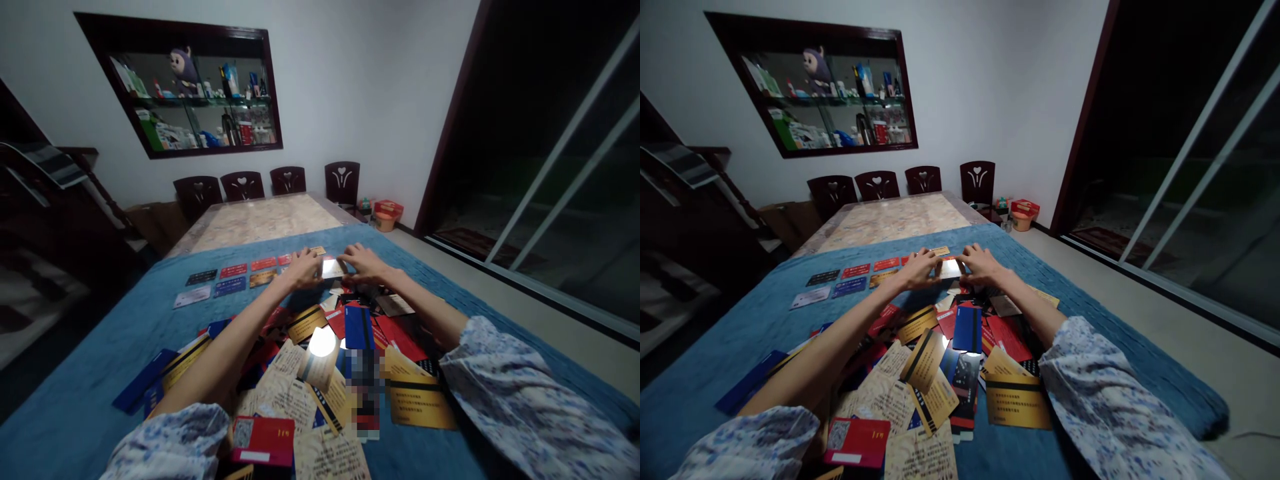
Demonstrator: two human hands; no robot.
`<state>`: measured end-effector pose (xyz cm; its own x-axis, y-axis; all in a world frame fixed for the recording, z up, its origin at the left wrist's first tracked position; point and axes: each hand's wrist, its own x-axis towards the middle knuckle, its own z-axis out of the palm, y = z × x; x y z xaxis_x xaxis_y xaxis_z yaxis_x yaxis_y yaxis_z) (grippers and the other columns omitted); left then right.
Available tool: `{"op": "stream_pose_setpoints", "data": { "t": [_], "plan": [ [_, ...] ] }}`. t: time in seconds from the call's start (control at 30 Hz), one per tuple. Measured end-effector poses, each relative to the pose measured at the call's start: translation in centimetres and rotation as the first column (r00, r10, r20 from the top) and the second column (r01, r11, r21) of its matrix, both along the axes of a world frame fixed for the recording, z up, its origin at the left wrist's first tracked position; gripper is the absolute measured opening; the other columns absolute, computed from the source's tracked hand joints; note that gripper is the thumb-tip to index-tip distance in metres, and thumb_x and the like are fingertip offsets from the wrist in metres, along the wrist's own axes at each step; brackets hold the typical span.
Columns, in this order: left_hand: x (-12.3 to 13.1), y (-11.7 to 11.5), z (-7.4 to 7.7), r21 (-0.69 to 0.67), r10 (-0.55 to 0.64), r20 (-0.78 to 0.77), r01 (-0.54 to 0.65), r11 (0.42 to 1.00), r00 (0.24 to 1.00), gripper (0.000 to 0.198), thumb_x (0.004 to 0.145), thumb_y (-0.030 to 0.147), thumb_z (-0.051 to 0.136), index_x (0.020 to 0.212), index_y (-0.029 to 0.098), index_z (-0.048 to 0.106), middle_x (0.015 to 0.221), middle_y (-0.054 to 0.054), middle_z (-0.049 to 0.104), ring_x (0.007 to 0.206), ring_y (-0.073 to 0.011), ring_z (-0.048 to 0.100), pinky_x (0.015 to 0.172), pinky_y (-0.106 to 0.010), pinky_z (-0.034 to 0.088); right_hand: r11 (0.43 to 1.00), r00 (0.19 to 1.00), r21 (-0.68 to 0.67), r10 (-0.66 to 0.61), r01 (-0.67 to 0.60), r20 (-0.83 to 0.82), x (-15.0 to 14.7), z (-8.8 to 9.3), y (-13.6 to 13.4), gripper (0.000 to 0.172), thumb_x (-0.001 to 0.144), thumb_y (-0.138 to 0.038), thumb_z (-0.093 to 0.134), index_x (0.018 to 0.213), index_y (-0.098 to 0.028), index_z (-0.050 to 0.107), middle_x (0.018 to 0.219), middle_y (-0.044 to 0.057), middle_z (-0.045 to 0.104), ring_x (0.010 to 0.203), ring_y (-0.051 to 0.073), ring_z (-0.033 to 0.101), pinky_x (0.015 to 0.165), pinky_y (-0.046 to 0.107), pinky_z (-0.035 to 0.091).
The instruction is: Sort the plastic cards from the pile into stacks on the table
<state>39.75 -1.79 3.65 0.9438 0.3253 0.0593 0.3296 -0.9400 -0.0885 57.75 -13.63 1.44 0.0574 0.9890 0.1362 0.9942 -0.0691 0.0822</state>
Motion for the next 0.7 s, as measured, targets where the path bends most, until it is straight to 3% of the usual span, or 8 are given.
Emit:
{"op": "stream_pose_setpoints", "data": {
  "t": [0.33,0.7],
  "plan": [
    [-2.7,3.1,0.3,0.024,0.094,-0.015,-0.094,0.995,0.995,0.013,0.082,0.026,0.065,0.092,0.019,0.067,0.119,-0.013,0.063,0.127,-0.0362,0.041,0.099,-0.053,0.039,0.996,1.0,-0.081,0.026,-0.025,0.015,-3.7,1.7,4.4,0.029,0.086,-0.029,0.062,0.114,-0.022,0.065,0.129,0.014,0.056,0.119,0.032,0.042,0.088,0.042,0.042],
    [-3.9,6.1,-0.8,-0.021,0.224,-0.072,-0.226,0.974,0.972,0.016,0.079,0.029,0.067,0.091,0.018,0.067,0.124,-0.014,0.064,0.13,-0.038,0.039,0.099,-0.057,0.038,0.99,1.0,-0.142,-0.005,0.004,-0.007,-6.1,1.3,8.7,0.032,0.088,-0.028,0.055,0.118,-0.024,0.067,0.132,0.014,0.057,0.122,0.035,0.043,0.094,0.051,0.043]
  ]
}}
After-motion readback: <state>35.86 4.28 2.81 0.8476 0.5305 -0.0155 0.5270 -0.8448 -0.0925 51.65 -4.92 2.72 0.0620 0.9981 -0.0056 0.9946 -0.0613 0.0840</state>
